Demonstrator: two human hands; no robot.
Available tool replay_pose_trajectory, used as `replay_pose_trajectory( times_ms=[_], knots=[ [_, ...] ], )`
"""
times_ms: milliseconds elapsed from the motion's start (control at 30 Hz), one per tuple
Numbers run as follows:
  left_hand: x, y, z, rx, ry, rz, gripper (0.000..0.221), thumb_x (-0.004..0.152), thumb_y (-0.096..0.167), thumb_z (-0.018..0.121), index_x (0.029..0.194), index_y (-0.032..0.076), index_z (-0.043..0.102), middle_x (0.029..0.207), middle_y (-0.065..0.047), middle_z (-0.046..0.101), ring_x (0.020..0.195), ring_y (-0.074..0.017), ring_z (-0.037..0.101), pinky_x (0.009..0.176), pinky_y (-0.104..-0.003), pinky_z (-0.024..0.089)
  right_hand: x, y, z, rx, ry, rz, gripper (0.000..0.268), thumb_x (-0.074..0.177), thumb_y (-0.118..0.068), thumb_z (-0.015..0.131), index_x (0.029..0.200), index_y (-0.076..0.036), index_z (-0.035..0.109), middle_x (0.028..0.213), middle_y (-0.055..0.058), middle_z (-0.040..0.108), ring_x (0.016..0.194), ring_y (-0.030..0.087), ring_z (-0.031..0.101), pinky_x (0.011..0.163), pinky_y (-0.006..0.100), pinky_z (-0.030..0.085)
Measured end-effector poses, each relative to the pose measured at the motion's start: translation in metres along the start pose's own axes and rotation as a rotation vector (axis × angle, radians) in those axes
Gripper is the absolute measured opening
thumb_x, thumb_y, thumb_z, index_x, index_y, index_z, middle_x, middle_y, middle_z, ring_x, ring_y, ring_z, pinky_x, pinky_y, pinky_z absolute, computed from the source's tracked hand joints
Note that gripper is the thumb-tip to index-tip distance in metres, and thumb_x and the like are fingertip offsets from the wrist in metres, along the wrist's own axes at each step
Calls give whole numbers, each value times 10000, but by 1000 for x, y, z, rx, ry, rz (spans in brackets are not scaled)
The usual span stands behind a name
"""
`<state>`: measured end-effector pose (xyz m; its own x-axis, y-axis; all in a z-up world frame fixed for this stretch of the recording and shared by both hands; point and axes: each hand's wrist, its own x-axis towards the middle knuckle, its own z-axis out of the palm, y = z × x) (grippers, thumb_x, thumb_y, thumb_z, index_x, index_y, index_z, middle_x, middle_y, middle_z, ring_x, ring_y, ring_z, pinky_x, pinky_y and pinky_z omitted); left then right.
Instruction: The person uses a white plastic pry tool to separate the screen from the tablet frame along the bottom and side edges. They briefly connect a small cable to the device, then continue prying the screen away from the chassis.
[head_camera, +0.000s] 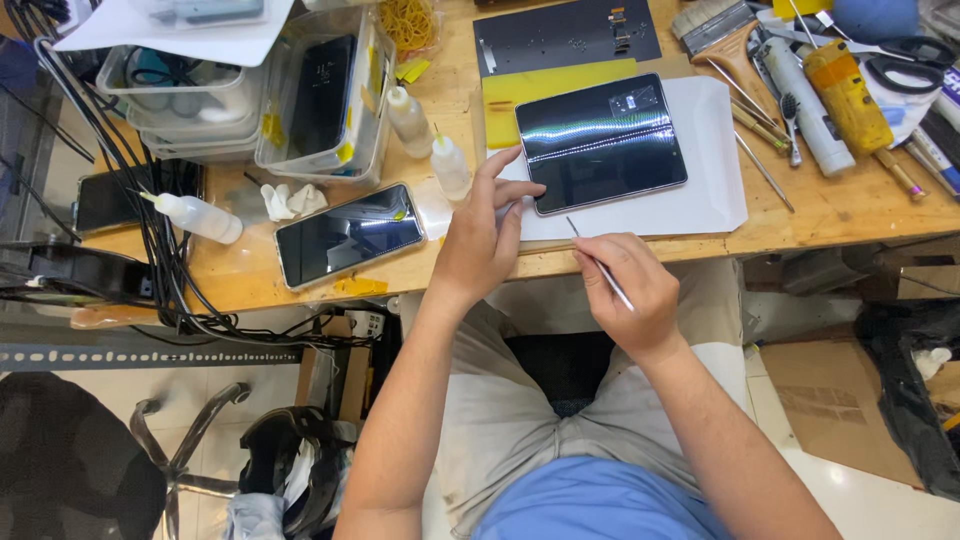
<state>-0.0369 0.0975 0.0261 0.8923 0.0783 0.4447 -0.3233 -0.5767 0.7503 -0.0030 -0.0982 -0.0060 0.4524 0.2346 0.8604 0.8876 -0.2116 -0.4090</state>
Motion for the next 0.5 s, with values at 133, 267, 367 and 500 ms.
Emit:
replay_pose_trajectory(
  times_ms=[133,267,367,500],
  knots=[
    [2,-3,1,-4,-3,-5,559,1031,-94,503,1556,27,353,1166,-193,780,1155,-375,739,1092,-562,550,-1,5,-9,-57,25,65,111,932,-36,877,1019,4,822,887,103,801,756,303,766,693,370,616],
    [2,-7,2,-14,-5,-15,597,1001,-93,503,1563,36,349,1152,-156,793,1137,-347,745,1068,-533,570,2,1,-10,5,-8,7,109,925,-22,842,1029,0,822,895,116,810,763,305,779,705,381,621],
    [2,-9,3,-7,-4,-18,594,1003,-87,503,1563,39,349,1156,-148,794,1136,-333,745,1070,-521,572,-1,-3,-2,29,-4,-38,73,939,14,800,1009,5,818,904,130,812,766,318,780,708,400,630],
    [1,-8,3,-3,5,-14,574,1011,-90,500,1553,23,348,1153,-155,793,1124,-329,746,1073,-510,573,-3,-3,2,4,-28,-70,105,935,66,773,1005,2,819,972,140,794,820,310,768,743,408,630]
  ],
)
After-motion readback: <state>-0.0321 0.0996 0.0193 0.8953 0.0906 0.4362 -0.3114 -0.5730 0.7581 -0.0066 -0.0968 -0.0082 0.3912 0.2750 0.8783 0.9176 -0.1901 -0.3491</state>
